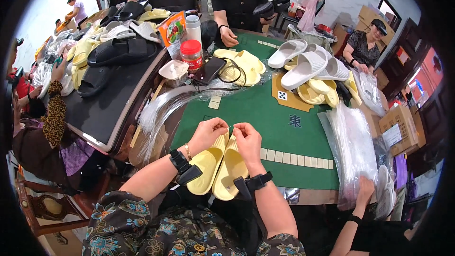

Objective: The recorder is inspecting and assembling sandal components at a manufacturing station.

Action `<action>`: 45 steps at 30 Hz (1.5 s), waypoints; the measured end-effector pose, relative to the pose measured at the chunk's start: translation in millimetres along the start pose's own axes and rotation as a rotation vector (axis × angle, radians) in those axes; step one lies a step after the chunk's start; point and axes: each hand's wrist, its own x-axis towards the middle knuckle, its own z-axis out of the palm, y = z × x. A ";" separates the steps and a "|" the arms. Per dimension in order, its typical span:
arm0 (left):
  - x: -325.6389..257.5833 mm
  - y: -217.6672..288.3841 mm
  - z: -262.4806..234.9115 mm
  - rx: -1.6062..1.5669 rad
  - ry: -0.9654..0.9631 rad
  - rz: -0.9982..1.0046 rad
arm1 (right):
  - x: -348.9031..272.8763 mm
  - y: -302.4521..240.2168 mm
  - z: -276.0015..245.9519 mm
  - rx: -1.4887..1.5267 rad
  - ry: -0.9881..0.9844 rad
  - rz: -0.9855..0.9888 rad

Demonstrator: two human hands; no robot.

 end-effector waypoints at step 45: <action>-2.5 -11.4 13.8 0.213 0.050 0.145 | -10.0 -8.0 1.1 -0.089 -0.033 -0.114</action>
